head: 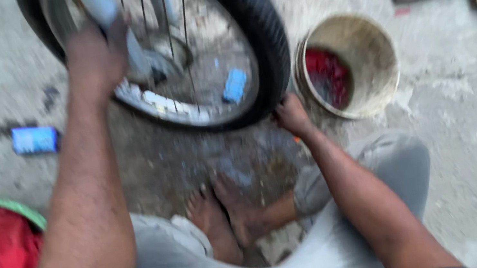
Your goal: The person scrubs the motorcycle wheel rim and spokes using a toothbrush and a blue sponge. They repeatedly dip the toothbrush into a bucket of red liquid to clean the wheel components.
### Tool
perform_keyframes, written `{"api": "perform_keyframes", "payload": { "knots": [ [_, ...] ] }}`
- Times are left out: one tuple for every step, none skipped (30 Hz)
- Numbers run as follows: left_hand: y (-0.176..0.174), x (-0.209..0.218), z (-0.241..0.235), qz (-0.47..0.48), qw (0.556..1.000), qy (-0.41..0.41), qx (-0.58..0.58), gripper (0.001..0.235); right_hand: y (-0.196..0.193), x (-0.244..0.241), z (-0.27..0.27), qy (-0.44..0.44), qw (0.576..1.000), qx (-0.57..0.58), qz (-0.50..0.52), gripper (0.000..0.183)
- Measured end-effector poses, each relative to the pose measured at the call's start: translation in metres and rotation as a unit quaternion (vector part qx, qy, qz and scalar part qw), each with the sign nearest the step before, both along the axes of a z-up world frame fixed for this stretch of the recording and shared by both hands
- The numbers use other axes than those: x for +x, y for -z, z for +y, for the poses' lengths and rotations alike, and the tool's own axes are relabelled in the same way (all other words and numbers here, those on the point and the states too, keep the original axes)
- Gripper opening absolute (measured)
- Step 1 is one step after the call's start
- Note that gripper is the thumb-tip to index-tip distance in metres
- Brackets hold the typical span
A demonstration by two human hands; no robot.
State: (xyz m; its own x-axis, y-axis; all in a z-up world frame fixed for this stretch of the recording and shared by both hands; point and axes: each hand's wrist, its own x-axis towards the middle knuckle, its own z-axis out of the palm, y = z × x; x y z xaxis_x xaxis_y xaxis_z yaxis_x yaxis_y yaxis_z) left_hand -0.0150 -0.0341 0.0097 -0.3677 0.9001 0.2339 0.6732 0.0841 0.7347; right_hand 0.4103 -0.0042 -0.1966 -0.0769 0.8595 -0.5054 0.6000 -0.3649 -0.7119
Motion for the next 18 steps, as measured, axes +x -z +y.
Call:
{"api": "perform_keyframes", "payload": {
  "knots": [
    [0.003,-0.002,-0.001,-0.011,0.999,0.002,-0.038,0.060,0.024,0.010,-0.001,-0.077,0.992,0.099,-0.002,0.029],
    [0.004,-0.002,-0.003,-0.022,0.997,0.004,-0.076,0.060,0.046,0.020,-0.005,-0.157,0.968,0.194,0.000,0.032],
    [0.002,-0.002,-0.003,-0.024,0.999,0.015,-0.045,0.056,0.065,0.024,0.002,-0.237,0.925,0.296,0.007,0.040],
    [-0.001,0.000,-0.004,-0.026,0.999,0.025,-0.013,0.053,0.080,0.029,0.006,-0.277,0.899,0.336,-0.037,0.037],
    [-0.004,0.001,-0.005,-0.025,0.999,0.032,0.020,0.049,0.096,0.026,0.015,-0.307,0.878,0.360,-0.075,0.037],
    [-0.006,0.003,-0.004,-0.029,0.999,0.028,-0.008,0.049,0.108,0.023,0.022,-0.319,0.874,0.351,-0.108,0.037],
    [-0.007,0.003,-0.004,-0.032,0.999,0.022,-0.037,0.048,0.120,0.016,0.029,-0.305,0.889,0.313,-0.140,0.037],
    [-0.008,0.005,-0.004,-0.035,0.997,0.017,-0.067,0.047,0.129,0.008,0.039,-0.278,0.904,0.278,-0.166,0.037],
    [-0.008,0.006,-0.003,-0.038,0.997,0.009,-0.066,0.046,0.137,-0.004,0.051,-0.252,0.916,0.254,-0.183,0.037],
    [-0.009,0.007,-0.002,-0.041,0.997,0.000,-0.064,0.044,0.141,-0.016,0.068,-0.226,0.924,0.238,-0.198,0.037],
    [-0.007,0.009,-0.004,-0.043,0.997,-0.011,-0.063,0.043,0.144,-0.022,0.075,-0.216,0.927,0.228,-0.204,0.037],
    [-0.006,0.011,-0.005,-0.021,0.999,-0.011,-0.027,0.041,0.144,-0.024,0.085,-0.209,0.930,0.220,-0.209,0.037],
    [-0.005,0.012,-0.005,0.003,1.000,-0.008,0.008,0.039,0.146,-0.031,0.093,-0.205,0.934,0.213,-0.200,0.037],
    [-0.004,0.013,-0.005,0.027,0.999,-0.004,0.042,0.037,0.148,-0.038,0.101,-0.211,0.938,0.201,-0.189,0.037],
    [-0.003,0.013,-0.005,0.006,1.000,-0.001,0.022,0.036,0.153,-0.043,0.105,-0.221,0.942,0.180,-0.176,0.037],
    [-0.001,0.012,-0.006,-0.014,1.000,0.002,0.001,0.036,0.160,-0.049,0.105,-0.234,0.945,0.160,-0.162,0.037],
    [0.002,0.012,-0.007,-0.037,0.999,0.009,-0.016,0.035,0.165,-0.049,0.103,-0.236,0.949,0.140,-0.155,0.038],
    [0.004,0.011,-0.009,-0.028,0.999,0.018,0.013,0.034,0.170,-0.049,0.095,-0.231,0.950,0.138,-0.160,0.038]
  ]
}}
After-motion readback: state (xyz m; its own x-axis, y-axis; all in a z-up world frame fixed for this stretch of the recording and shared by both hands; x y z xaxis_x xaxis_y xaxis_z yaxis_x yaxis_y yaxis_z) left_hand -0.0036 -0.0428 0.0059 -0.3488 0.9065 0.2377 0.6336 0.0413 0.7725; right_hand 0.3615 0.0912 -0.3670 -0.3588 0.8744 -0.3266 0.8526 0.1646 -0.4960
